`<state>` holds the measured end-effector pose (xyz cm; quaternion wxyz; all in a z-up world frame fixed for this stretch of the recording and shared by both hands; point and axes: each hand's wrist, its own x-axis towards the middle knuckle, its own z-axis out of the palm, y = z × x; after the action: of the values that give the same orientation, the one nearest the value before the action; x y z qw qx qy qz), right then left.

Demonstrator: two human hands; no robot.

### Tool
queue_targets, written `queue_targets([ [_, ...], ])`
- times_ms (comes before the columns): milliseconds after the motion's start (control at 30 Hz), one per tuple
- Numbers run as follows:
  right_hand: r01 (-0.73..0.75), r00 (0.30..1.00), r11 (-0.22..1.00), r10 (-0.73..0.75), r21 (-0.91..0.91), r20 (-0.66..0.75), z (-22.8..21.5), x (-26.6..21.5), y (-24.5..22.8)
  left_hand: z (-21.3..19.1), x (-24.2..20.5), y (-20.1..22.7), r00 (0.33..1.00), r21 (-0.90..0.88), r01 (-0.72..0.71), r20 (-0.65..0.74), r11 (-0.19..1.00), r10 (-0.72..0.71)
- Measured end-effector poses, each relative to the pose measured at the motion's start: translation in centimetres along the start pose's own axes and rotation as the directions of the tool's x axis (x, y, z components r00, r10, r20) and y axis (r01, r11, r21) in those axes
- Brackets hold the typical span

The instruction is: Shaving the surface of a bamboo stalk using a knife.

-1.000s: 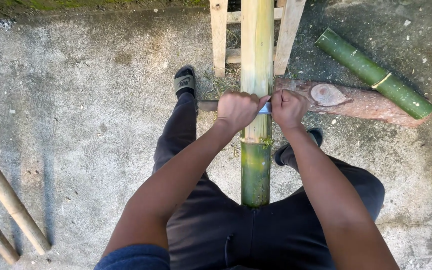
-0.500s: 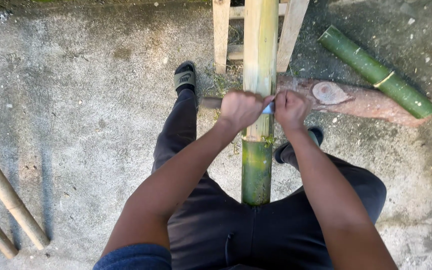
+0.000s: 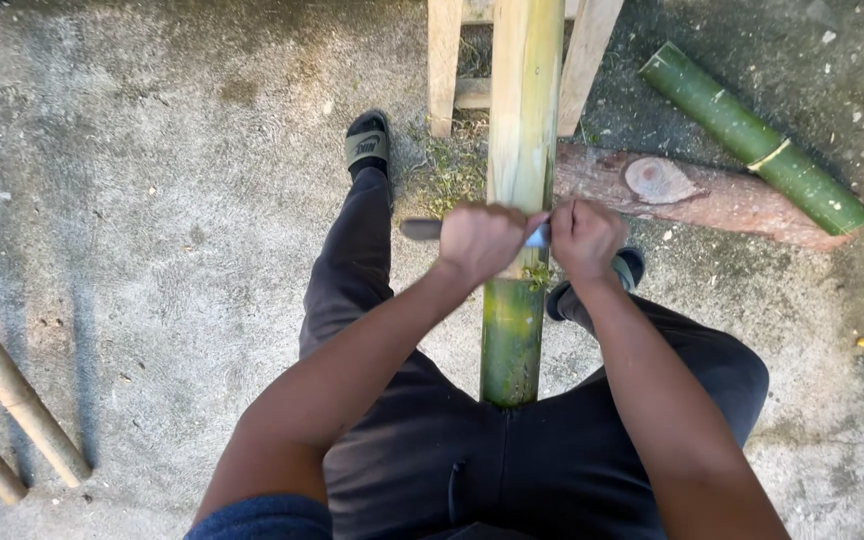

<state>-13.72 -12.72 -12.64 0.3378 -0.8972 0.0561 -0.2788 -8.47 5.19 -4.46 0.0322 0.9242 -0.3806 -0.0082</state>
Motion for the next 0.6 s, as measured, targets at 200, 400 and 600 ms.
queue_targets([
  [200,0.046,0.998,0.996,-0.050,-0.079,-0.044,0.8,2.7,-0.1,-0.5,2.1,-1.0,0.994,0.043,0.045,-0.103,0.998,-0.041],
  [400,0.043,0.999,0.999,-0.042,-0.029,0.031,-1.2,-1.6,-1.5,-0.7,-3.1,0.5,1.000,-0.068,-0.004,-0.025,0.998,0.003],
  [600,0.205,0.975,0.974,-0.212,-0.096,-0.066,0.4,3.8,-0.7,0.6,2.2,-2.0,0.935,-0.046,0.040,-0.350,0.998,-0.054],
])
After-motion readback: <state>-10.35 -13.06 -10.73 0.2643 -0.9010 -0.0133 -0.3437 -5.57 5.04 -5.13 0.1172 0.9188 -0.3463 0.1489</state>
